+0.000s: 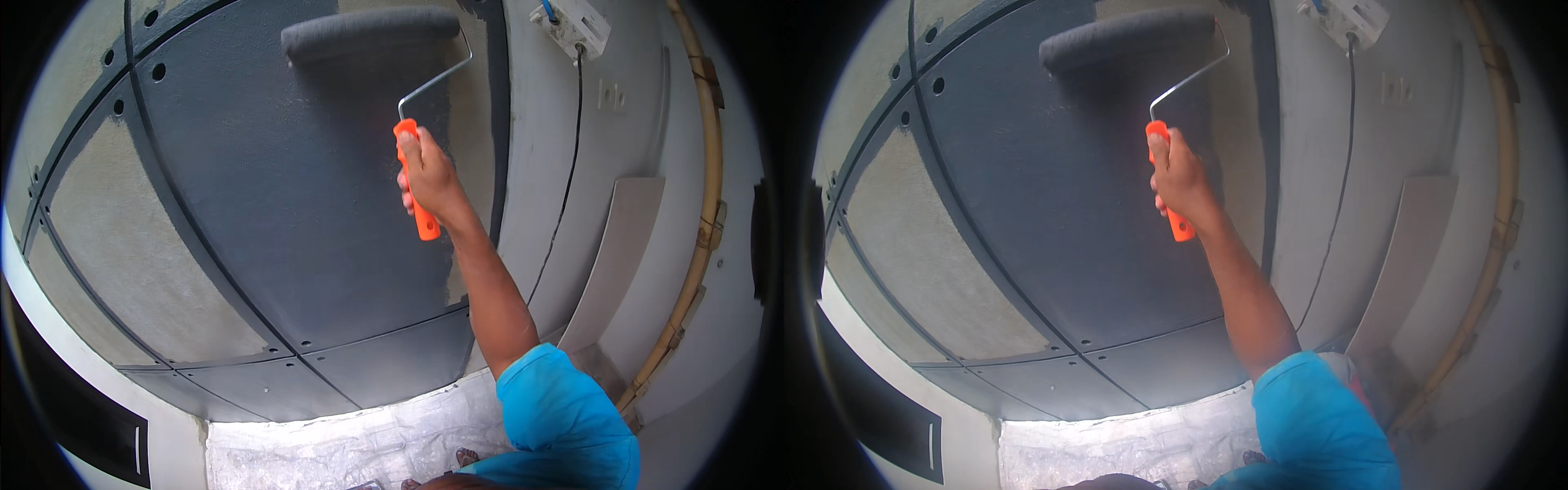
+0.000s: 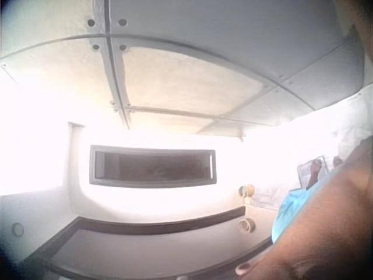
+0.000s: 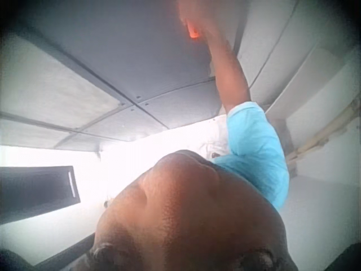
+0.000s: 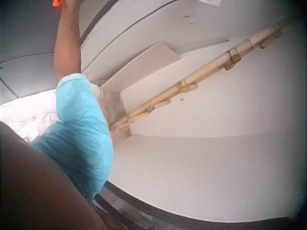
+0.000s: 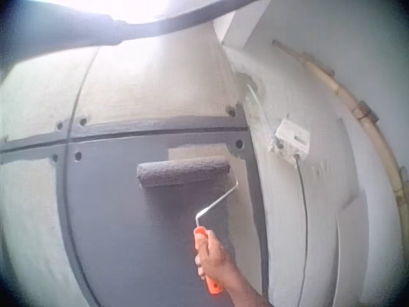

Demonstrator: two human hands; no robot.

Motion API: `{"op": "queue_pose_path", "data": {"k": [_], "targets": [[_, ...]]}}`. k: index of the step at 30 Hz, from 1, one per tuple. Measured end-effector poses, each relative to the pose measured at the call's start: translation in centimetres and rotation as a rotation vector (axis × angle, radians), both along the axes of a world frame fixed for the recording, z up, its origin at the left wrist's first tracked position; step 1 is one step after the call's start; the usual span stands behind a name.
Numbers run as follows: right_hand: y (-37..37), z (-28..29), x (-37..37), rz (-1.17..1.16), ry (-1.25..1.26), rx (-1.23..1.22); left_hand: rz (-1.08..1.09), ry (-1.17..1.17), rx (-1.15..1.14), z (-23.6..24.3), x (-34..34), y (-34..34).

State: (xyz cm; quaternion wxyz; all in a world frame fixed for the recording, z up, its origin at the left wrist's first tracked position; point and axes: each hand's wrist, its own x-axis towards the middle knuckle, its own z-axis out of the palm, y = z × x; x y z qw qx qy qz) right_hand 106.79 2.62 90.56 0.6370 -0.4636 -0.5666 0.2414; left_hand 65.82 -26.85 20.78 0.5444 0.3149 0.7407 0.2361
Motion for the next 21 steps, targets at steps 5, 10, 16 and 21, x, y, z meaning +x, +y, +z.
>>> {"op": "queue_pose_path", "data": {"k": [5,10,16,21], "targets": [[1.3,6.7,0.9,-0.005,0.0,0.088,-0.098,0.047,0.017,-2.2,-0.1,0.4],[0.9,5.6,0.2,-0.01,0.018,0.049,-0.301,0.239,0.097,-5.3,-0.5,-0.9],[0.6,3.0,-0.4,0.038,0.038,0.054,-0.301,0.297,0.072,-7.6,-2.6,-2.8],[0.8,6.7,-0.9,0.057,0.073,0.077,0.039,-0.014,-0.002,-5.1,-3.9,-3.1]]}}
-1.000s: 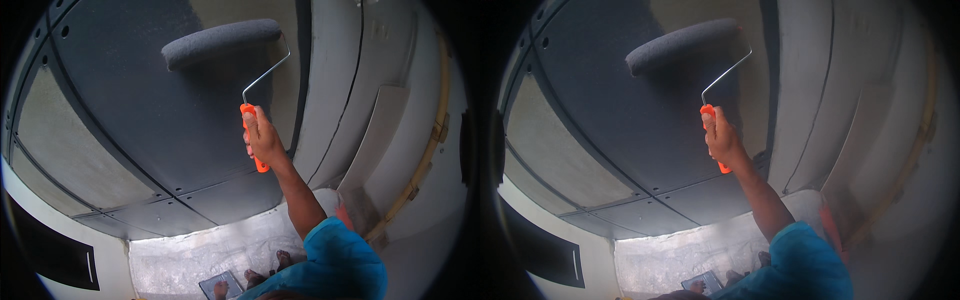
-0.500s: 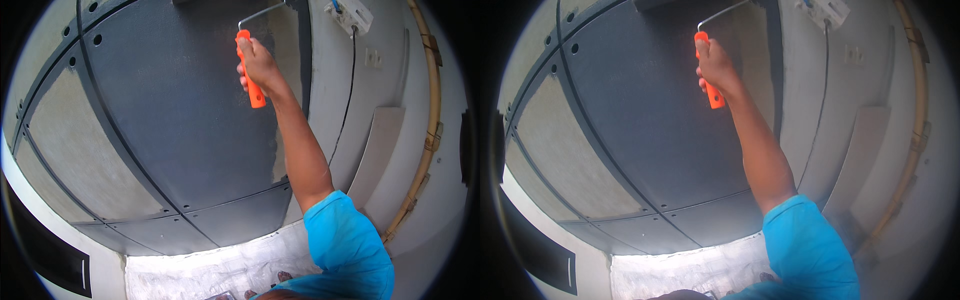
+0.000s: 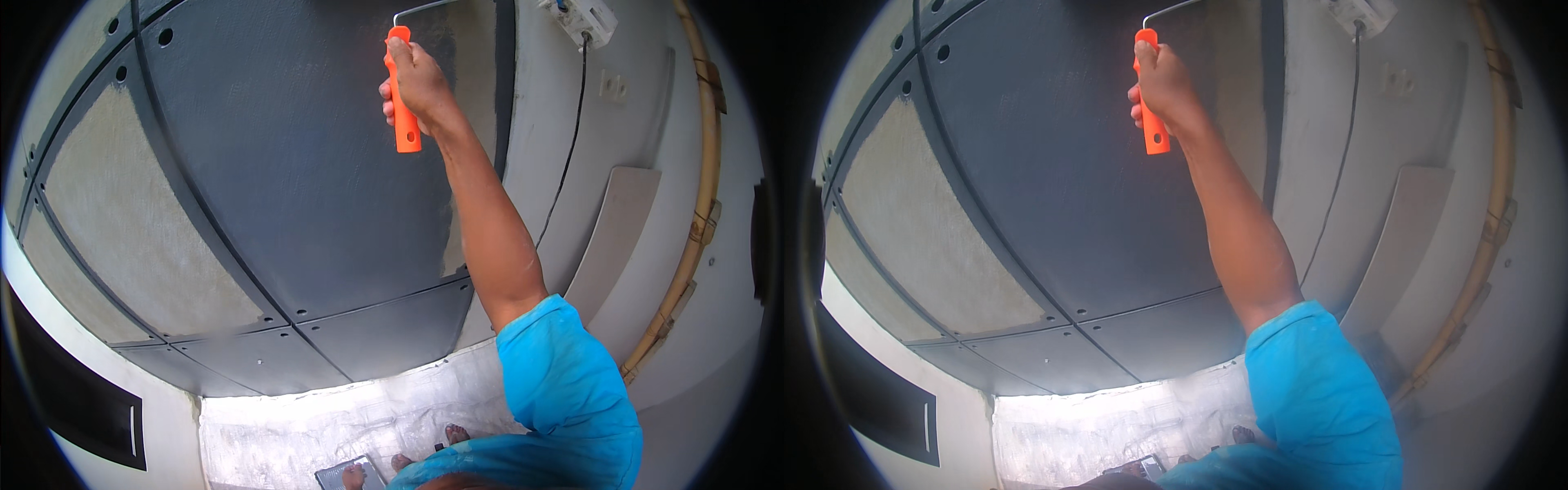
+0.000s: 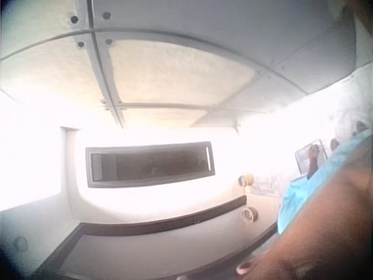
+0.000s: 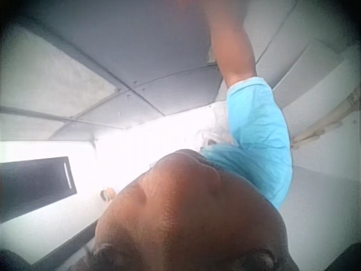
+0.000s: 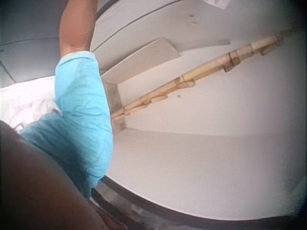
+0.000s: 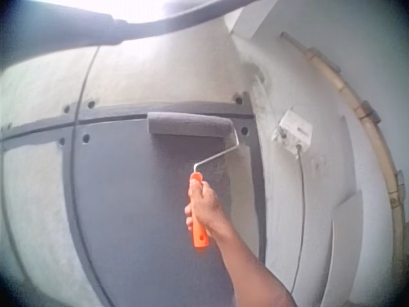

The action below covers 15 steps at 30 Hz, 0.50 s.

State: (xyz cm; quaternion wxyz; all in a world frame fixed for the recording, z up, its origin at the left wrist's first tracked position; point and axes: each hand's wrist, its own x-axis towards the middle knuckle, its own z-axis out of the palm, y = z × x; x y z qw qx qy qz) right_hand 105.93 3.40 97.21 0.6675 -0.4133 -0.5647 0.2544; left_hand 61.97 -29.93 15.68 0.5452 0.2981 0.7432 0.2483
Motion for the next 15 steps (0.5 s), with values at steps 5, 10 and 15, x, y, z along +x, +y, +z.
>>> {"op": "queue_pose_path", "data": {"k": [5,10,15], "targets": [[-0.1,-8.0,-2.0,0.048,0.061,-0.09,0.093,0.008,0.001,5.0,0.8,-1.8],[-2.5,-17.0,-3.5,0.045,0.086,-0.194,0.107,0.019,-0.022,7.4,1.4,-2.9],[-4.1,-25.3,-4.7,0.051,0.091,-0.37,0.112,0.007,-0.004,8.4,0.7,-4.0]]}}
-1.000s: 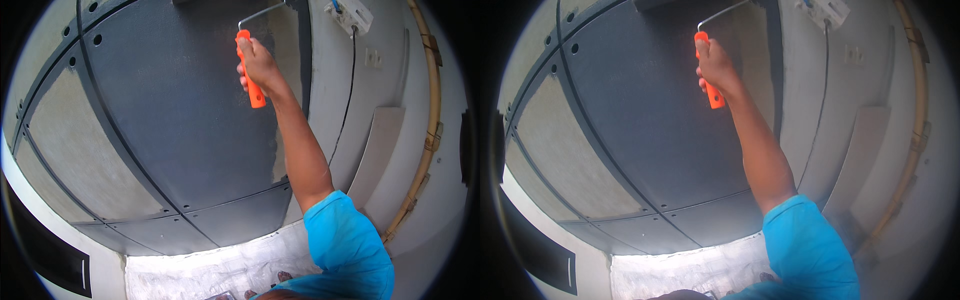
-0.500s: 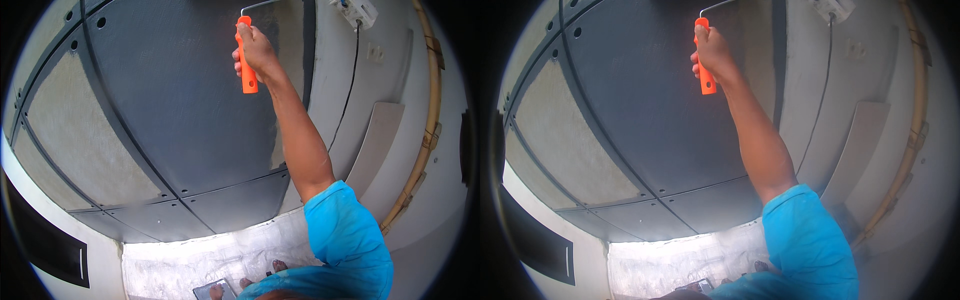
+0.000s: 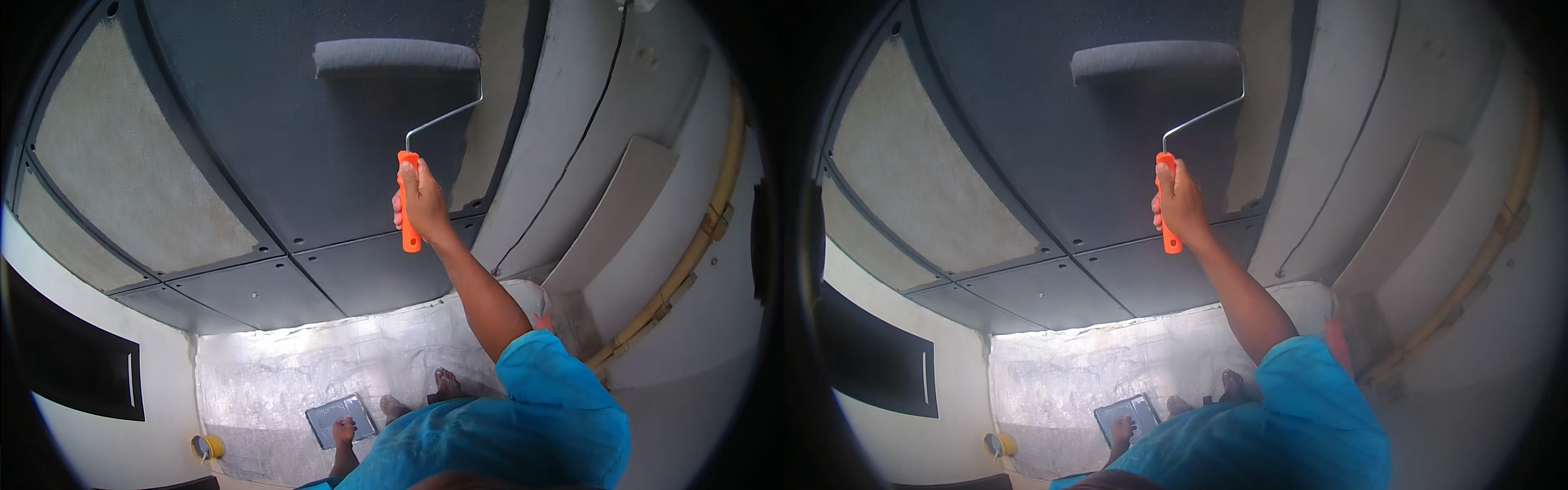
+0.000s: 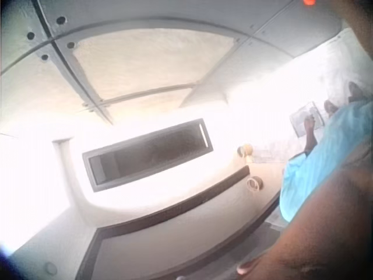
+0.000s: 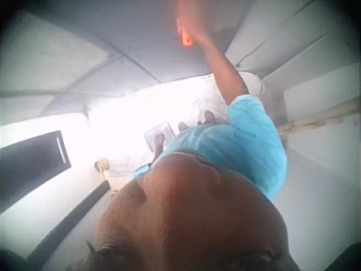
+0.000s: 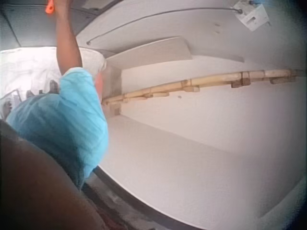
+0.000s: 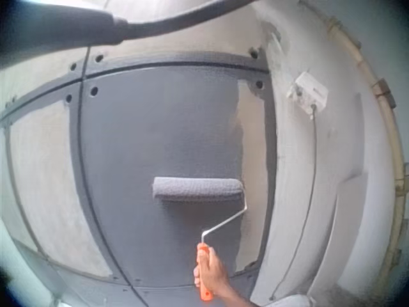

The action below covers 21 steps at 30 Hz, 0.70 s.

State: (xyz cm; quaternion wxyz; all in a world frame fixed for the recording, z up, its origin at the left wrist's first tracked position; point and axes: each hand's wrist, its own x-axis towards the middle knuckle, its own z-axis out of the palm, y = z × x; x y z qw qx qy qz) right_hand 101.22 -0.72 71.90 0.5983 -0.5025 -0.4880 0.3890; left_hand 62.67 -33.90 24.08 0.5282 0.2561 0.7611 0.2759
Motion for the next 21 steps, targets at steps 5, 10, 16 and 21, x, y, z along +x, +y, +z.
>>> {"op": "queue_pose_path", "data": {"k": [5,10,16,21], "targets": [[-2.8,-7.4,-0.9,0.016,-0.004,-0.126,-0.024,0.041,0.007,-0.9,-0.4,-1.5],[-5.0,-14.5,-1.2,0.02,-0.01,-0.296,-0.049,0.053,0.012,-2.4,-1.4,-3.8],[-7.0,-24.3,-1.0,0.039,-0.053,-0.432,-0.054,0.069,0.002,-1.1,-1.2,-5.4],[-8.2,-27.4,-0.7,-0.023,-0.072,-0.486,0.021,0.045,-0.017,0.2,-0.9,-5.4]]}}
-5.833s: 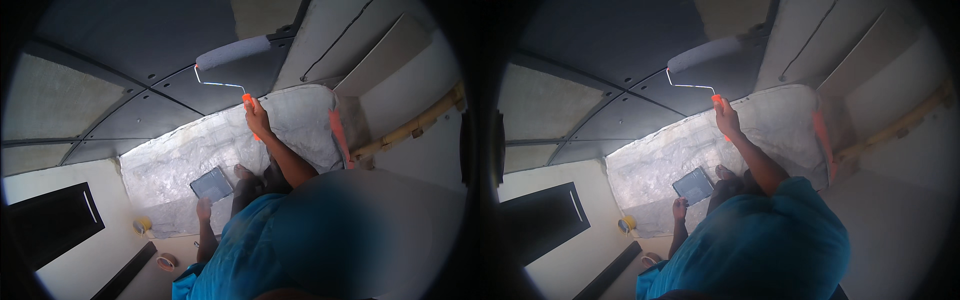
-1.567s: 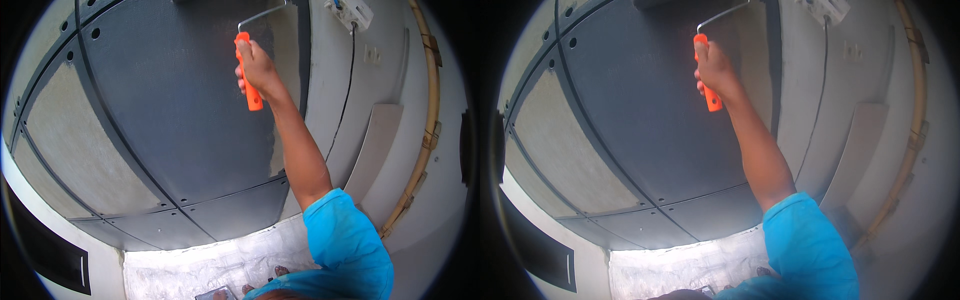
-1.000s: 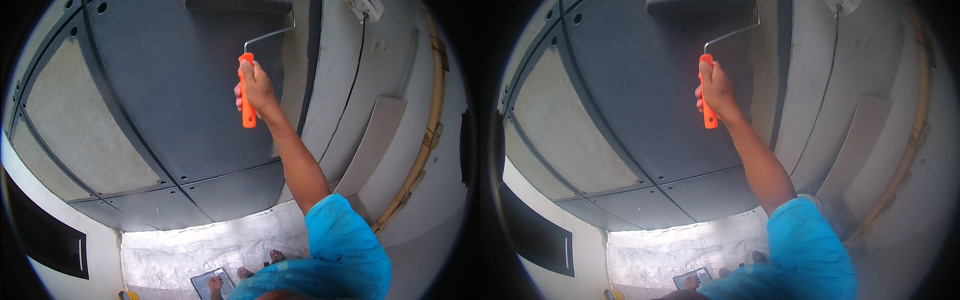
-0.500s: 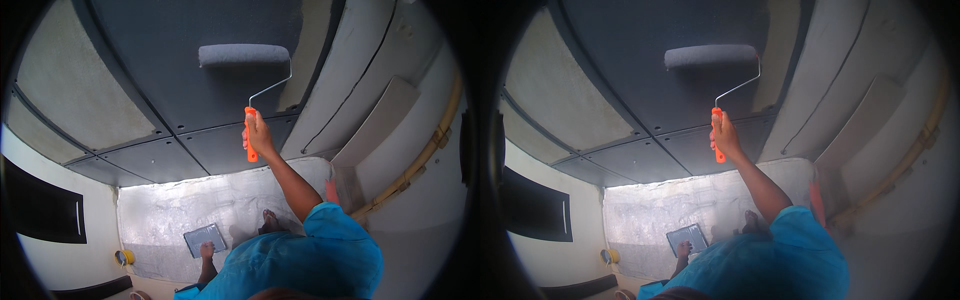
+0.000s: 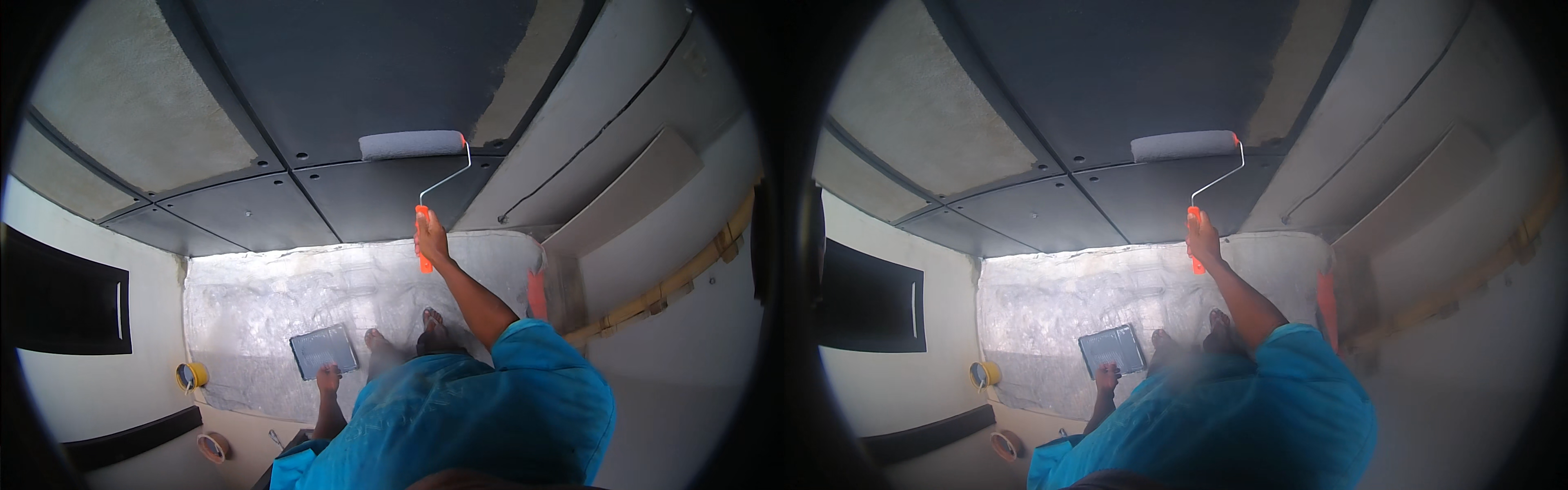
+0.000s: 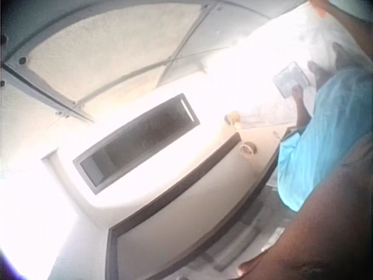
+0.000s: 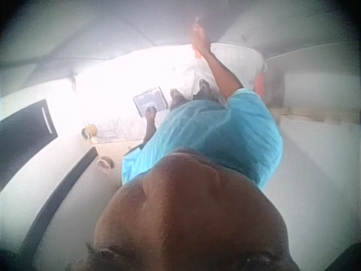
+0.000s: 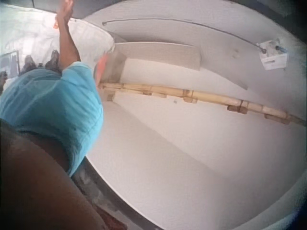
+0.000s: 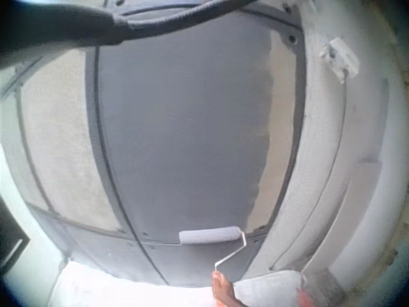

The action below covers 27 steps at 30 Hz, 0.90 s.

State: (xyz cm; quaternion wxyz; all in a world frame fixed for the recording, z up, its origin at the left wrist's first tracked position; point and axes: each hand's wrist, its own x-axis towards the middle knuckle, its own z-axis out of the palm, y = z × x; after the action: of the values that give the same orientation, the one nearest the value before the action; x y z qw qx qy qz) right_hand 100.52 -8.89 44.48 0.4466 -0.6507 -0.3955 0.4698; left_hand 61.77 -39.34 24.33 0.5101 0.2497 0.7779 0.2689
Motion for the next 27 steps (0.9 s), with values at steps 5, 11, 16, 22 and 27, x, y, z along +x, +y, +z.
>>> {"op": "queue_pose_path", "data": {"k": [5,11,16,22,27], "targets": [[1.9,5.0,0.0,-0.023,-0.04,0.128,0.022,-0.006,-0.023,0.4,0.3,0.8],[4.6,17.8,0.4,0.009,-0.074,0.353,-0.006,-0.018,-0.002,-1.8,0.7,2.1],[7.3,28.2,-1.3,0.069,-0.053,0.488,0.095,-0.092,0.092,-3.0,0.6,3.2],[10.7,39.4,-4.7,0.119,-0.123,0.65,0.107,-0.137,0.065,-4.5,-0.1,3.8],[13.8,47.4,-7.3,0.11,-0.132,0.774,0.172,-0.177,0.085,-5.1,-0.2,4.0]]}}
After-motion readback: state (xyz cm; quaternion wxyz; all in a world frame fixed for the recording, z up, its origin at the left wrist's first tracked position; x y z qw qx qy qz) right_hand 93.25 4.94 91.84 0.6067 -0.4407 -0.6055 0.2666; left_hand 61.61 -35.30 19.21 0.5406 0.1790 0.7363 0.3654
